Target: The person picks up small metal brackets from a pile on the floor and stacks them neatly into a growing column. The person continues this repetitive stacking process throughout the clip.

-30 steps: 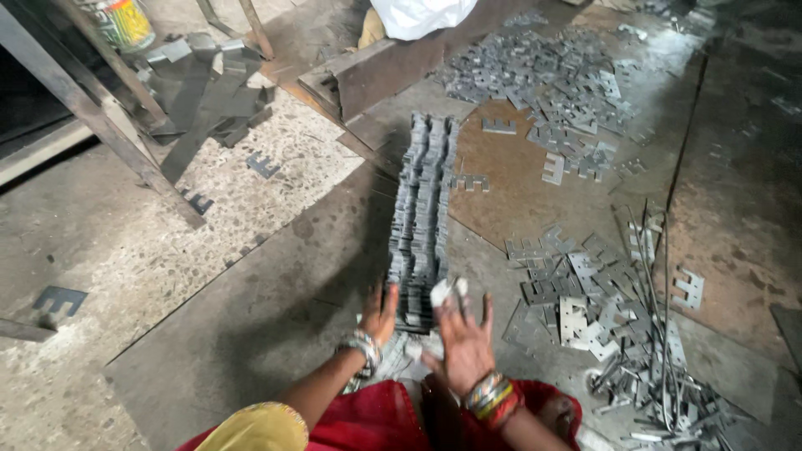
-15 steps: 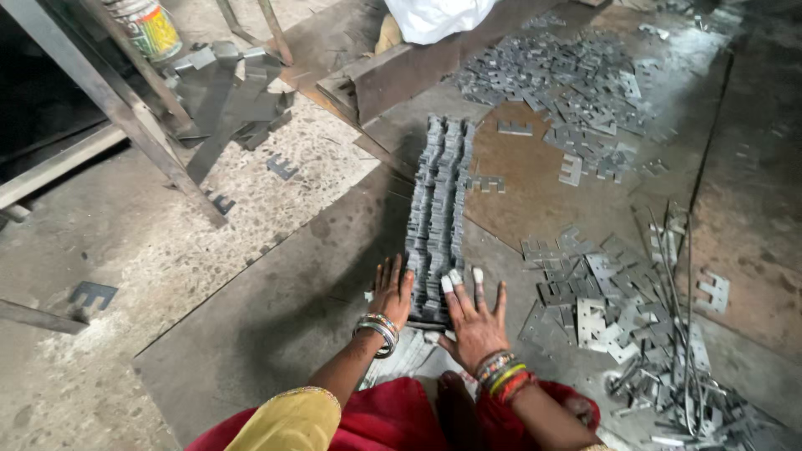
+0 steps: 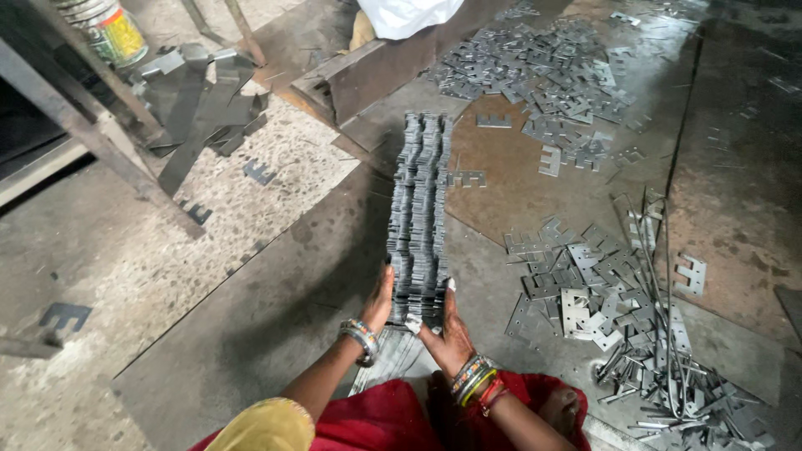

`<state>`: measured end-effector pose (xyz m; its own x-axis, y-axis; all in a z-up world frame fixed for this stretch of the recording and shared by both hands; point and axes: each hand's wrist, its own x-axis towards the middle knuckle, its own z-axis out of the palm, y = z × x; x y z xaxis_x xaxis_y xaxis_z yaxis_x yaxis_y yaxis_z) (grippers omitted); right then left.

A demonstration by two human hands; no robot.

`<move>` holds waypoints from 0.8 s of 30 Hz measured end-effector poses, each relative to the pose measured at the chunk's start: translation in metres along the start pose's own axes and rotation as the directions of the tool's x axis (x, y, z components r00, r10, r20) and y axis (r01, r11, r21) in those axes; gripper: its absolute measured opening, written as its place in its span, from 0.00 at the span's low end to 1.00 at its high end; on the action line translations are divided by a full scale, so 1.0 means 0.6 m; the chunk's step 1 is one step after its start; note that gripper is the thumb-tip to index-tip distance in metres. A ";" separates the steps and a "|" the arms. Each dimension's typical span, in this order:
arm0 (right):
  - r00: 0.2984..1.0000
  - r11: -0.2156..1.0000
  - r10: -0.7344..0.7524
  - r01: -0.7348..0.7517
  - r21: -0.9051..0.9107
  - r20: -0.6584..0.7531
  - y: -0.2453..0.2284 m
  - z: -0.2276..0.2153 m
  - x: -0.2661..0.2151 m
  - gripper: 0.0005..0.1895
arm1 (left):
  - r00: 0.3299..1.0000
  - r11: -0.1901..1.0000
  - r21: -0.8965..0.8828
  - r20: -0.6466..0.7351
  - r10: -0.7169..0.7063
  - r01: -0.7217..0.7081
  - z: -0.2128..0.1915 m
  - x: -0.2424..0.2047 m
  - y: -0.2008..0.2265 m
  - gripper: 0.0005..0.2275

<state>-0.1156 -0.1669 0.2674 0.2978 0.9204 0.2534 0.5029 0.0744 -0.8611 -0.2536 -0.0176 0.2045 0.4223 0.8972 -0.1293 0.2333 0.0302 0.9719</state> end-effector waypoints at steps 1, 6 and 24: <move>0.999 0.993 -0.053 0.052 -0.108 -0.002 -0.009 -0.006 -0.001 0.57 | 1.000 1.000 0.006 0.002 -0.030 0.030 -0.003 0.001 -0.002 0.40; 0.870 0.622 0.288 0.148 -0.769 0.401 -0.068 -0.067 0.022 0.60 | 0.999 0.981 0.193 -0.035 0.000 0.006 -0.001 -0.006 -0.025 0.37; 0.672 0.435 0.446 0.415 -0.799 0.591 -0.146 -0.116 0.057 0.58 | 0.994 0.808 0.589 -0.062 0.084 -0.032 -0.007 -0.031 0.007 0.37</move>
<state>-0.0929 -0.1684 0.3822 -0.0555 0.8787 -0.4741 0.9907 0.1075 0.0833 -0.2642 -0.0322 0.2120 0.3852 0.9222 -0.0343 0.6909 -0.2636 0.6732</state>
